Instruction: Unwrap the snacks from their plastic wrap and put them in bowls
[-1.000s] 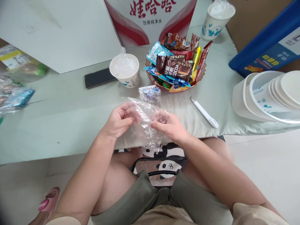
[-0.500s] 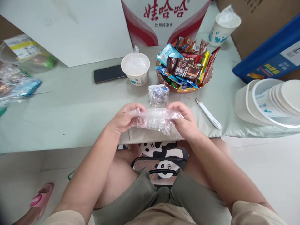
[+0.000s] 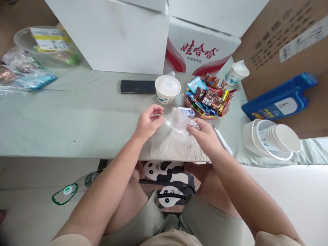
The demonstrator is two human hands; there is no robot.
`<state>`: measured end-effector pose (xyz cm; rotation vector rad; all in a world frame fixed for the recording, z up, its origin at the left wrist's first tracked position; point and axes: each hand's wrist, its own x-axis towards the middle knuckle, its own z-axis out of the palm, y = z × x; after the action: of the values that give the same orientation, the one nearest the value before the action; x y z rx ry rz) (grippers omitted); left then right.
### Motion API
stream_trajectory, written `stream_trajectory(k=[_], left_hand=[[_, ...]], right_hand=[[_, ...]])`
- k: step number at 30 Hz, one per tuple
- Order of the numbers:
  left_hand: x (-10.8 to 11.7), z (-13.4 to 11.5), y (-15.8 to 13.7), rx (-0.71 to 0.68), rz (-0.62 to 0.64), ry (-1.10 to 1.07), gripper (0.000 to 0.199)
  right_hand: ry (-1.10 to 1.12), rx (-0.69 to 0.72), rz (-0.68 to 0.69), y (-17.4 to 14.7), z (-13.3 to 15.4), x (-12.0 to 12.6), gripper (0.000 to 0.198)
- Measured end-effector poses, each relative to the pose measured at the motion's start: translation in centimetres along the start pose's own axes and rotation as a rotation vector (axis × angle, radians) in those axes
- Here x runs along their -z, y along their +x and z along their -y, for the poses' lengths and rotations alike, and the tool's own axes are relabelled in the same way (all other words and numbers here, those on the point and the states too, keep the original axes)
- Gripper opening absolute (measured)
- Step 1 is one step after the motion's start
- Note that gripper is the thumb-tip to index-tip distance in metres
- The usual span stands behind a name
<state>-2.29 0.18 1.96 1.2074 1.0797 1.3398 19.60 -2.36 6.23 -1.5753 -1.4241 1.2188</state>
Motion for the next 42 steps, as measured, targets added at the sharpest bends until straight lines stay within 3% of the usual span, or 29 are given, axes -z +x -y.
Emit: stream_trajectory(k=[2,6,7,9,11,13,16,18,20,22,26,28,31,34,35,38,42], left_hand=[[0.2,-0.3,0.2,-0.066,-0.083,0.025,0.008],[0.4,-0.6,0.1,-0.018,0.279,-0.196,0.036],[0.4,-0.5,0.1,0.004,0.313,-0.235,0.042],[0.6,-0.4,0.2,0.016,0.247,-0.255,0.043],[0.8,-0.3,0.3,0.020,0.149,-0.267,0.035],[1.1,-0.6,0.4,0.039,0.146,-0.310,0.030],[1.4,-1.2,0.3,0.076,0.150,-0.351,0.036],[1.5,-1.6,0.2,0.109,0.080,-0.326,0.038],[1.6,-1.9,0.1,0.146,0.021,-0.279,0.033],[1.7,-1.9,0.3,0.163,0.010,-0.241,0.028],[1.8,-1.6,0.8,0.164,0.017,-0.224,0.024],[1.9,-1.4,1.0,0.170,0.016,-0.220,0.022],[2.1,-1.4,1.1,0.172,0.021,-0.214,0.019],[2.4,-1.5,1.2,0.171,0.017,-0.207,0.018],[2.4,-1.5,1.2,0.166,0.016,-0.208,0.018],[2.6,-1.4,1.3,0.153,0.019,-0.225,0.020],[2.6,-1.3,1.5,0.163,0.028,-0.238,0.019]], right_hand=[[-0.077,0.068,-0.062,0.6,1.2,-0.7,0.023],[-0.048,0.187,0.177,1.8,3.8,-2.7,0.024],[-0.010,0.201,0.240,2.1,4.2,-3.3,0.024],[0.000,0.229,0.252,2.7,4.7,-4.1,0.026],[-0.100,0.314,0.123,3.2,4.9,-4.6,0.033],[-0.231,0.413,0.048,3.7,5.1,-4.7,0.040],[-0.370,0.432,0.121,5.2,6.0,-4.0,0.029],[-0.359,0.423,0.042,7.4,7.1,-3.4,0.028],[-0.275,0.429,-0.111,10.5,8.3,-2.7,0.044],[-0.304,0.398,-0.171,13.9,9.4,-2.4,0.048],[-0.891,0.402,-0.107,17.9,10.9,-2.8,0.032],[-1.189,0.450,-0.072,18.1,11.5,-3.2,0.038],[-1.444,0.507,-0.057,17.6,12.5,-3.7,0.047],[-1.621,0.449,0.127,17.7,12.9,-4.6,0.010],[-1.665,0.416,0.227,17.9,12.9,-5.0,0.008],[-1.718,0.321,0.506,18.6,12.8,-6.6,0.013],[-1.721,0.172,0.723,19.2,12.7,-8.7,0.019]])
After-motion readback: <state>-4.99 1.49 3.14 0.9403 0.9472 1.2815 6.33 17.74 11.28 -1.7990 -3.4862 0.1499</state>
